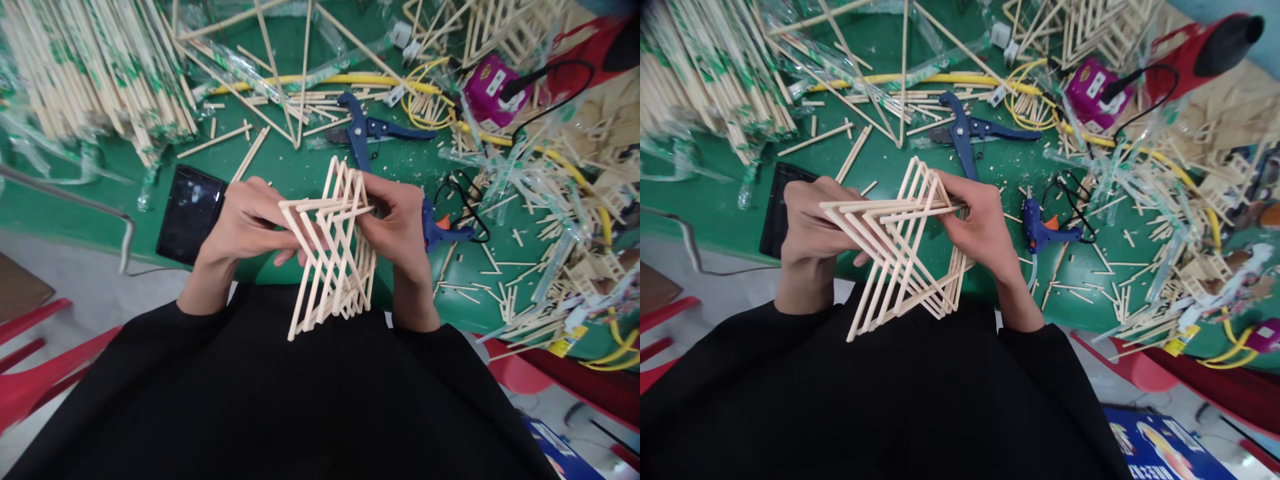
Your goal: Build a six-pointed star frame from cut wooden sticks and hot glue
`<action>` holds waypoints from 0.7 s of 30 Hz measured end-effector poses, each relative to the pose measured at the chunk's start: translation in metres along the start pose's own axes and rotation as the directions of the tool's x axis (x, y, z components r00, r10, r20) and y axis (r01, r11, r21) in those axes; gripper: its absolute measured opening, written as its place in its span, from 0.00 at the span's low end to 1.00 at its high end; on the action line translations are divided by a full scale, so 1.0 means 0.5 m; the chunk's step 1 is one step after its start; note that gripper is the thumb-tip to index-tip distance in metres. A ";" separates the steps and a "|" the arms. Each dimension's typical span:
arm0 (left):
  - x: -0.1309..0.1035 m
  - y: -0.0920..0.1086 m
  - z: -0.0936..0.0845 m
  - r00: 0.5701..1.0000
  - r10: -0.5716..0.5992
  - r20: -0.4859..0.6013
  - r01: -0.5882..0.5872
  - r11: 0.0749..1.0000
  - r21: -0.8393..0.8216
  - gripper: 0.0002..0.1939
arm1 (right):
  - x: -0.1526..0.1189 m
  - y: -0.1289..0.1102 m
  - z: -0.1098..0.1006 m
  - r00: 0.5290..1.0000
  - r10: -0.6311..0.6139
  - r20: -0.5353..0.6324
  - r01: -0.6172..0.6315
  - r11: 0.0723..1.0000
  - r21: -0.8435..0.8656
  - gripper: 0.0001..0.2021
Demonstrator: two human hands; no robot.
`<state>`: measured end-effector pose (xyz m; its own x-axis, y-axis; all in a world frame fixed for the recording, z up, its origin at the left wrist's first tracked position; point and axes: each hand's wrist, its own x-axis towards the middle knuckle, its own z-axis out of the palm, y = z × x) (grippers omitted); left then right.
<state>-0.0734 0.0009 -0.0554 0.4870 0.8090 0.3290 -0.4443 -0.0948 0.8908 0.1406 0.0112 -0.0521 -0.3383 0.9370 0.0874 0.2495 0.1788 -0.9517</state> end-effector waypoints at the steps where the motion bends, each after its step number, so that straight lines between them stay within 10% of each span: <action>1: 0.000 0.002 0.001 1.000 -0.003 0.000 0.003 1.000 0.000 0.13 | -0.001 0.001 0.001 1.000 -0.004 -0.006 0.004 1.000 0.004 0.17; 21: -0.003 0.009 0.011 0.981 -0.082 -0.175 0.096 0.992 0.076 0.10 | 0.001 0.013 0.005 0.999 0.050 0.021 -0.052 0.995 0.086 0.15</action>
<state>-0.0719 -0.0039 -0.0503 0.3822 0.9032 0.1952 -0.3372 -0.0604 0.9395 0.1398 0.0121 -0.0590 -0.3439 0.9384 0.0331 0.1876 0.1032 -0.9768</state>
